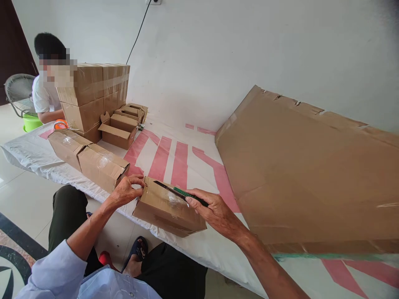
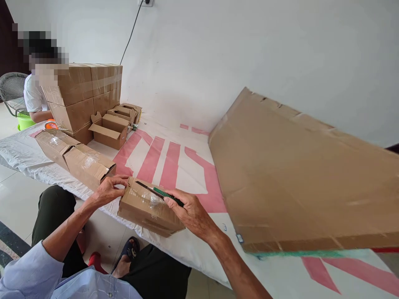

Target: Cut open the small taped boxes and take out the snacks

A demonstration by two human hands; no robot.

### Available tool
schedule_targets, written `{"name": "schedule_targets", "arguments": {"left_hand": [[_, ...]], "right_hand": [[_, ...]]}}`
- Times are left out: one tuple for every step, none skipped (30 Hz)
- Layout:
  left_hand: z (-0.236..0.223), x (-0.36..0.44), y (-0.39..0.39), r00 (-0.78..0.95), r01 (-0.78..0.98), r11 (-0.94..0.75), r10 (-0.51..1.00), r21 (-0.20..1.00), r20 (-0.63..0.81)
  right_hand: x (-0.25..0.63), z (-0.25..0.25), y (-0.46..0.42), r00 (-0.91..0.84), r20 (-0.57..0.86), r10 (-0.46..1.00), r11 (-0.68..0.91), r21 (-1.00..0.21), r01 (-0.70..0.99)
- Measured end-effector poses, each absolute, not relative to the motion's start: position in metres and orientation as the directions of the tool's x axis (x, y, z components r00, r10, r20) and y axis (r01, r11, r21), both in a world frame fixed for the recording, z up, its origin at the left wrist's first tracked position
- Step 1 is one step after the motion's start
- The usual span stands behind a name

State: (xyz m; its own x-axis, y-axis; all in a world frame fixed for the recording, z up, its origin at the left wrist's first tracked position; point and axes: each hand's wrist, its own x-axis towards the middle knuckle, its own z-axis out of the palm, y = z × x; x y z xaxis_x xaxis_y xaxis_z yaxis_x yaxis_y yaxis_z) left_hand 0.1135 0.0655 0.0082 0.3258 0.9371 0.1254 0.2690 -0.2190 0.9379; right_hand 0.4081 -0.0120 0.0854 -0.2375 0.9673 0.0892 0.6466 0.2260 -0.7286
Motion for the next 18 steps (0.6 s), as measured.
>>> {"name": "schedule_targets", "arguments": {"left_hand": [[0.011,0.113,0.064,0.33,0.315,-0.251,0.933,0.915,0.143],[0.013,0.112,0.063,0.337,0.361,-0.284,0.928,0.888,0.159],[0.015,0.111,0.062,0.35,0.406,-0.314,0.921,0.858,0.172],[0.017,0.11,0.062,0.365,0.445,-0.342,0.913,0.828,0.181],[0.019,0.108,0.062,0.384,0.478,-0.366,0.905,0.799,0.185],[0.02,0.107,0.063,0.406,0.503,-0.388,0.895,0.772,0.185],[0.021,0.106,0.064,0.43,0.519,-0.406,0.885,0.752,0.181],[0.022,0.105,0.065,0.452,0.525,-0.419,0.875,0.741,0.175],[0.023,0.105,0.066,0.468,0.52,-0.424,0.868,0.741,0.167],[0.024,0.105,0.066,0.477,0.507,-0.419,0.864,0.753,0.16],[0.025,0.105,0.066,0.481,0.483,-0.407,0.863,0.775,0.153],[0.026,0.106,0.066,0.486,0.45,-0.393,0.861,0.802,0.149],[0.027,0.106,0.065,0.494,0.408,-0.379,0.857,0.831,0.148],[0.028,0.107,0.064,0.505,0.362,-0.366,0.85,0.857,0.15],[0.029,0.108,0.063,0.518,0.311,-0.356,0.841,0.881,0.157],[0.029,0.109,0.063,0.529,0.261,-0.347,0.832,0.901,0.167],[0.029,0.109,0.062,0.536,0.216,-0.338,0.825,0.916,0.178],[0.028,0.11,0.062,0.535,0.181,-0.328,0.824,0.927,0.187]], "right_hand": [[0.407,0.089,-0.011,-0.247,0.083,0.965,0.229,-0.724,0.65],[0.406,0.091,-0.009,-0.258,0.076,0.963,0.233,-0.719,0.655],[0.405,0.093,-0.007,-0.272,0.068,0.96,0.238,-0.712,0.661],[0.405,0.095,-0.006,-0.288,0.059,0.956,0.245,-0.701,0.67],[0.404,0.097,-0.004,-0.304,0.051,0.951,0.254,-0.687,0.68],[0.404,0.098,-0.001,-0.32,0.043,0.947,0.265,-0.671,0.692],[0.403,0.1,0.001,-0.333,0.037,0.942,0.275,-0.655,0.704],[0.402,0.102,0.003,-0.344,0.033,0.938,0.284,-0.638,0.715],[0.402,0.105,0.005,-0.354,0.03,0.935,0.294,-0.624,0.724],[0.401,0.108,0.007,-0.364,0.027,0.931,0.303,-0.612,0.73],[0.401,0.111,0.009,-0.374,0.023,0.927,0.311,-0.601,0.736],[0.4,0.114,0.01,-0.383,0.016,0.924,0.318,-0.592,0.741],[0.4,0.117,0.012,-0.392,0.008,0.92,0.322,-0.584,0.745],[0.399,0.119,0.013,-0.4,-0.001,0.917,0.326,-0.577,0.749],[0.399,0.122,0.015,-0.406,-0.008,0.914,0.329,-0.57,0.753],[0.398,0.123,0.016,-0.412,-0.014,0.911,0.333,-0.563,0.756],[0.398,0.125,0.018,-0.418,-0.017,0.908,0.339,-0.556,0.759],[0.397,0.126,0.019,-0.425,-0.017,0.905,0.347,-0.549,0.76]]}}
